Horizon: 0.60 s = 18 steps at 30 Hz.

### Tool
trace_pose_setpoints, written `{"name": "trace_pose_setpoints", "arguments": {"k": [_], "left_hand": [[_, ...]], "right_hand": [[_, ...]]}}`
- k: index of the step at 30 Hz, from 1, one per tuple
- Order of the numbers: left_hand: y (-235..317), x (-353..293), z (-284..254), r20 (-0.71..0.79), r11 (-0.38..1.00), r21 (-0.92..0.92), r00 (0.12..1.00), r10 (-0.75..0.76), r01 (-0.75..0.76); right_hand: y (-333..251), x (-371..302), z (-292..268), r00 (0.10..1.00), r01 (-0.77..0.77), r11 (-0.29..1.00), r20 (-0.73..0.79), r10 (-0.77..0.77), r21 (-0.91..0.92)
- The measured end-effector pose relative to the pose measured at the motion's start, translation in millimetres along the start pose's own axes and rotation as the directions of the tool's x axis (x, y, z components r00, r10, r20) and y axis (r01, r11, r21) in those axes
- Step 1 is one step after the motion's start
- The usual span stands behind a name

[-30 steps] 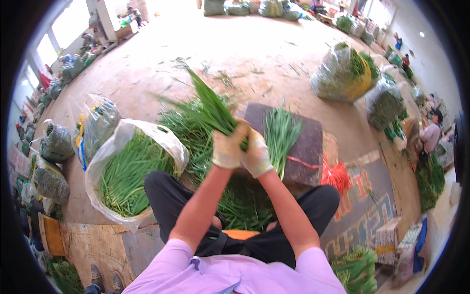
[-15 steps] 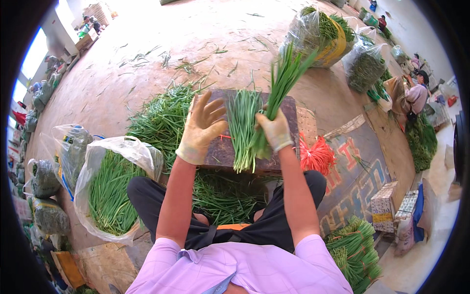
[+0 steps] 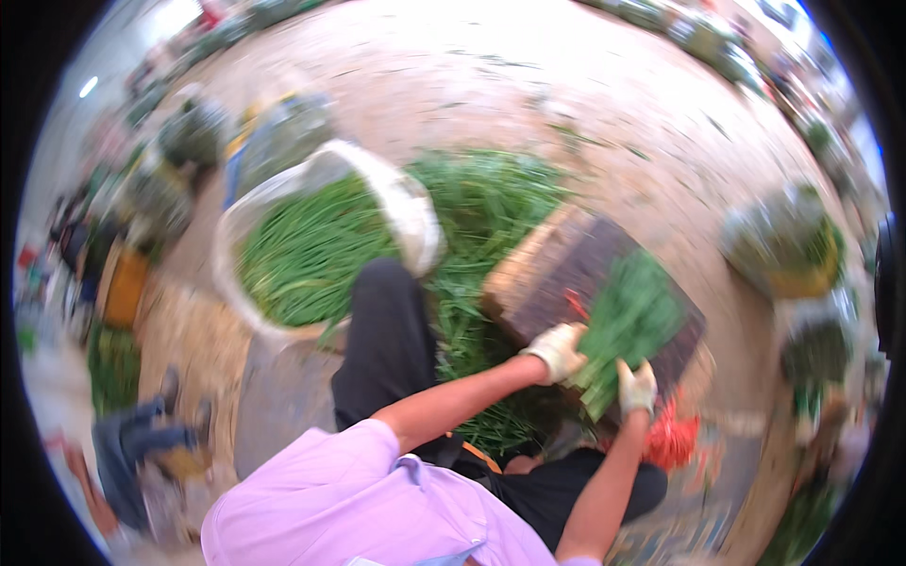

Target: The person pulls bunches of green onions from a large plastic bag, aligns the roots on a wooden block, and ties each bundle with a piece of red string by hand.

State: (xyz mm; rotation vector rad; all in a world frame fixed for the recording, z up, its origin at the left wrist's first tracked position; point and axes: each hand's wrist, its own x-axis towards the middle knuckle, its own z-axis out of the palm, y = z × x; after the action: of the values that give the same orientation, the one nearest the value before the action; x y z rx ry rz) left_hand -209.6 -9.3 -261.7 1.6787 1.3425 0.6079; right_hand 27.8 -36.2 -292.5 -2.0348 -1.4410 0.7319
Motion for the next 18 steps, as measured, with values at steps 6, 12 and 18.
{"name": "trace_pose_setpoints", "arguments": {"k": [6, 12, 18], "left_hand": [[-10, -127, -136, -0.354, 0.964, -0.21, 0.932, 0.081, -0.163], [-83, -251, -280, -0.744, 0.842, -0.484, 0.619, -0.254, -0.237], [-245, -309, -294, -0.827, 0.913, -0.19, 0.442, -0.348, 0.362]], "right_hand": [[-39, 5, 4, 0.985, -0.043, 0.942, -0.171, -0.015, -0.333], [-99, -7, 29, 0.907, 0.388, 0.839, -0.319, -0.275, 0.381], [-162, -50, 68, 0.854, 0.513, 0.801, -0.274, -0.442, 0.308]]}}
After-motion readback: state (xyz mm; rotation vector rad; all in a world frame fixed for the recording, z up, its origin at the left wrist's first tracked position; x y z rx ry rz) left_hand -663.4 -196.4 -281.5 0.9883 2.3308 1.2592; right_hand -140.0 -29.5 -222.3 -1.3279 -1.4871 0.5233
